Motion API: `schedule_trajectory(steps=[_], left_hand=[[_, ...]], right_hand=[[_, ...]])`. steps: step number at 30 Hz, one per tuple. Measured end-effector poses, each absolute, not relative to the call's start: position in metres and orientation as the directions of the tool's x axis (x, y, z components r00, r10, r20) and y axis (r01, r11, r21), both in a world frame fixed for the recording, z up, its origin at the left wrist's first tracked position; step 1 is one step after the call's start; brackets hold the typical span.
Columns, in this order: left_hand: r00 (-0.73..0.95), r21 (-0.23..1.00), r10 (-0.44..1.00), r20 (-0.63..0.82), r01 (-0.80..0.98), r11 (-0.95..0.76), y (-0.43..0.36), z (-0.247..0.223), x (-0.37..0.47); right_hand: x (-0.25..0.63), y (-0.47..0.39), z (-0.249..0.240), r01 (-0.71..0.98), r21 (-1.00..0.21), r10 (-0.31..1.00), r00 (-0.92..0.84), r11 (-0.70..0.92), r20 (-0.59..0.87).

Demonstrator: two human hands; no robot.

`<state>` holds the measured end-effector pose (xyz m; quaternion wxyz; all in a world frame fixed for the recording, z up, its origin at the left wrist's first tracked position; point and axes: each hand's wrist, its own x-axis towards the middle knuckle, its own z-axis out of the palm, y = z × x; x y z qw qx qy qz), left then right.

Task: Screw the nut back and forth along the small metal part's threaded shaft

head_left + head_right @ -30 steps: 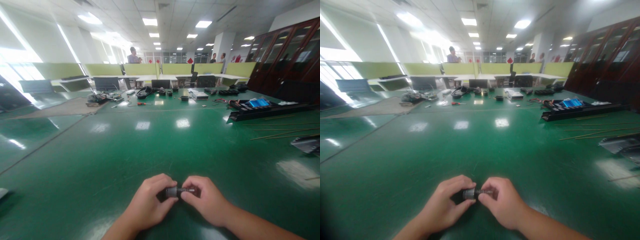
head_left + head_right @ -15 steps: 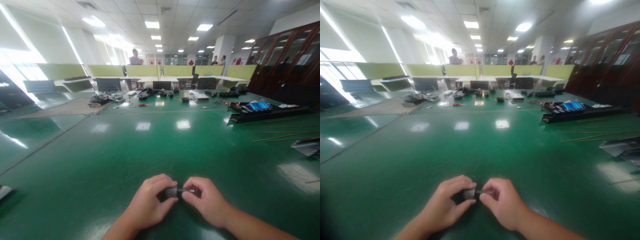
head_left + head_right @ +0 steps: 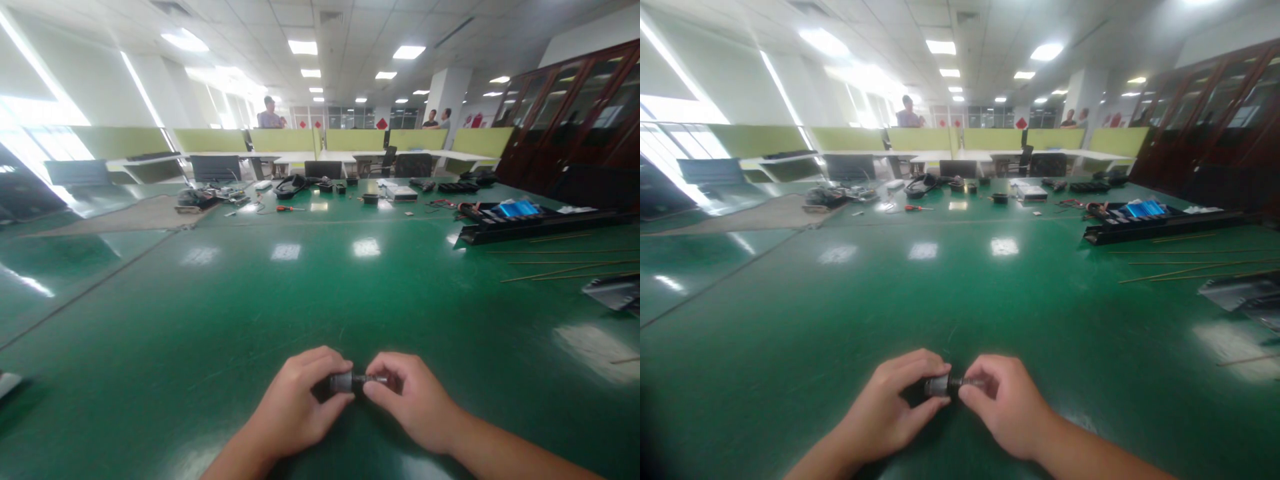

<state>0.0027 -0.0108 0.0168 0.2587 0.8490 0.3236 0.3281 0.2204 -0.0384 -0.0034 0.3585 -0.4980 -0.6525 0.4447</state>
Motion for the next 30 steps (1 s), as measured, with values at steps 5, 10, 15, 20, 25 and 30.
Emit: schedule_trajectory(steps=[5, 10, 15, 20, 25, 30], left_hand=[[0.573, 0.648, 0.718, 0.394, 0.381, -0.66, -0.0111, 0.0159, 0.0023], [0.569, 0.653, 0.721, 0.394, 0.379, -0.656, -0.0114, 0.0164, 0.0022], [0.571, 0.646, 0.721, 0.394, 0.386, -0.659, -0.011, 0.019, 0.0023], [0.57, 0.653, 0.724, 0.389, 0.384, -0.653, -0.0105, 0.0186, 0.0027], [0.572, 0.65, 0.72, 0.393, 0.381, -0.658, -0.0105, 0.0182, 0.0025], [0.572, 0.653, 0.722, 0.389, 0.382, -0.654, -0.0109, 0.018, 0.0017]], right_hand=[[0.2202, -0.0382, -0.0033, 0.332, -0.938, 0.971, -0.238, 0.101, 0.02], [0.2192, -0.0382, -0.0011, 0.326, -0.941, 0.972, -0.236, 0.095, 0.016], [0.2203, -0.038, -0.0013, 0.333, -0.937, 0.971, -0.238, 0.103, 0.022], [0.2217, -0.0374, -0.0031, 0.333, -0.937, 0.968, -0.249, 0.103, 0.018], [0.2215, -0.0379, -0.0029, 0.328, -0.939, 0.968, -0.249, 0.106, 0.022], [0.2213, -0.0383, -0.003, 0.316, -0.945, 0.97, -0.245, 0.088, 0.009]])
